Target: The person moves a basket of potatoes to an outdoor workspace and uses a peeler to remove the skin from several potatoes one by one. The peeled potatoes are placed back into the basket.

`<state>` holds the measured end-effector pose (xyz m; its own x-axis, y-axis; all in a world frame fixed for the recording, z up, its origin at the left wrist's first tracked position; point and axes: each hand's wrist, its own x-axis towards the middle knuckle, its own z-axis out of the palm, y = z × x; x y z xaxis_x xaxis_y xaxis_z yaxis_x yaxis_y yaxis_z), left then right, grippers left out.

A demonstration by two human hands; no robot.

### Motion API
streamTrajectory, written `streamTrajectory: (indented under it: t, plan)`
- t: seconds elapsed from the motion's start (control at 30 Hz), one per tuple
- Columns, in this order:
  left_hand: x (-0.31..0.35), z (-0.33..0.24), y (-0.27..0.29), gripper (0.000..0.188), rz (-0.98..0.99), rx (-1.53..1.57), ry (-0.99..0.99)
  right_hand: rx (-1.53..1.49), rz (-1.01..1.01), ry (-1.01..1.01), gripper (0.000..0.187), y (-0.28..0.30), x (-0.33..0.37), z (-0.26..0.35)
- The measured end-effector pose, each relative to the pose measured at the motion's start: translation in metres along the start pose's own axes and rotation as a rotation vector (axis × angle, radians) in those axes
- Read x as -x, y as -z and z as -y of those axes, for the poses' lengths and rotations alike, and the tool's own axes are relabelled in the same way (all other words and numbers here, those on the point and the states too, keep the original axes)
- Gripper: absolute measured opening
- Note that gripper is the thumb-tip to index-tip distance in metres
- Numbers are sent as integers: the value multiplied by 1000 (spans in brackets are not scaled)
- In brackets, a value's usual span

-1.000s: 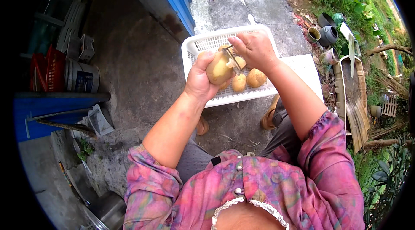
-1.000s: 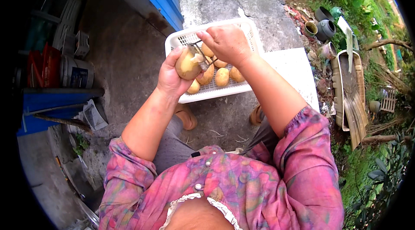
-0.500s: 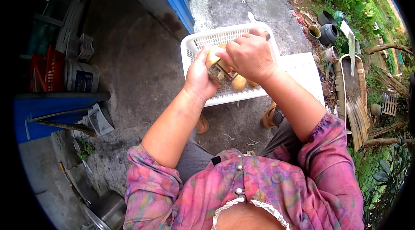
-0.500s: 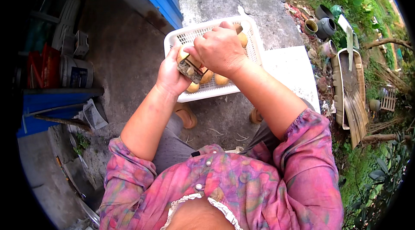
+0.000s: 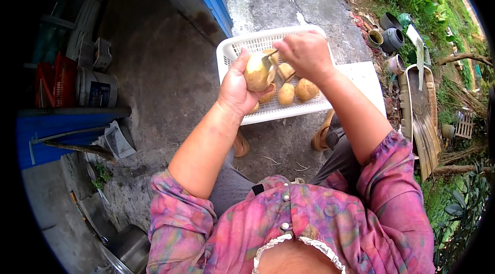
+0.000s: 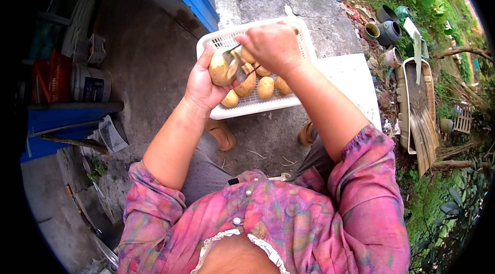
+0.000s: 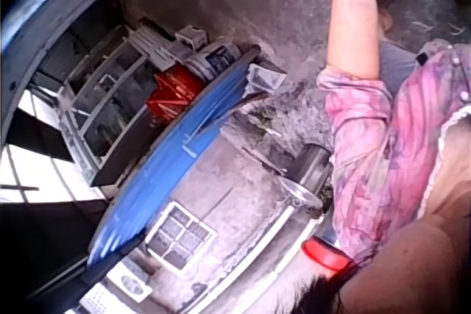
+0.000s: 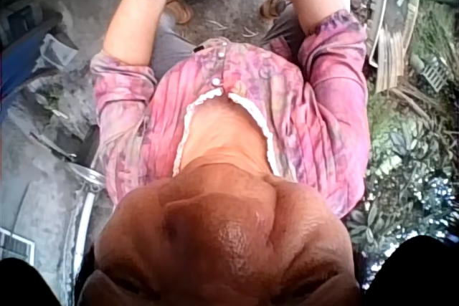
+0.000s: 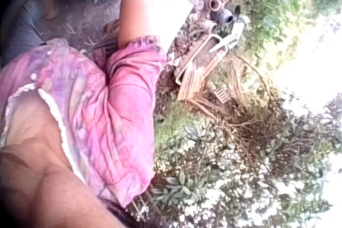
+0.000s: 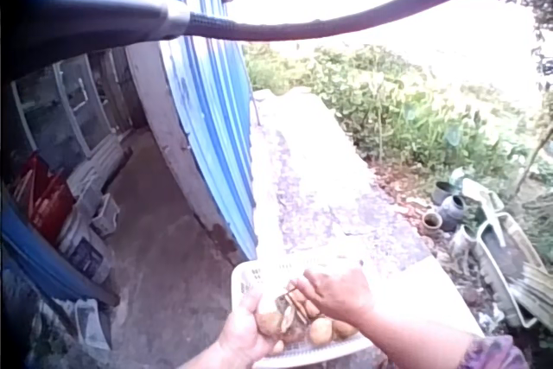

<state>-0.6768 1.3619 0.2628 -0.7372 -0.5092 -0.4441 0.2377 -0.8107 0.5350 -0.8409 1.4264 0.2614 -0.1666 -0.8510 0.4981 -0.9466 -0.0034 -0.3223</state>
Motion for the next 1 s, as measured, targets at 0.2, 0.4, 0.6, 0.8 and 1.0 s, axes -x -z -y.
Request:
streamTrajectory:
  t: [0.2,0.4,0.6,0.8,1.0]
  plan:
    - [-7,2,17,42,198,-32,96,36,84,-211,39,-15,10,-35]
    - [-6,4,8,44,38,37,-30,-115,61,-139,40,-4,0,-8]
    - [-6,0,10,47,185,-42,9,94,121,-240,45,-11,10,-47]
    - [-11,2,12,41,-16,-52,9,128,-2,-55,38,2,0,-6]
    - [-7,9,1,33,-37,-147,-34,82,-89,161,34,0,2,6]
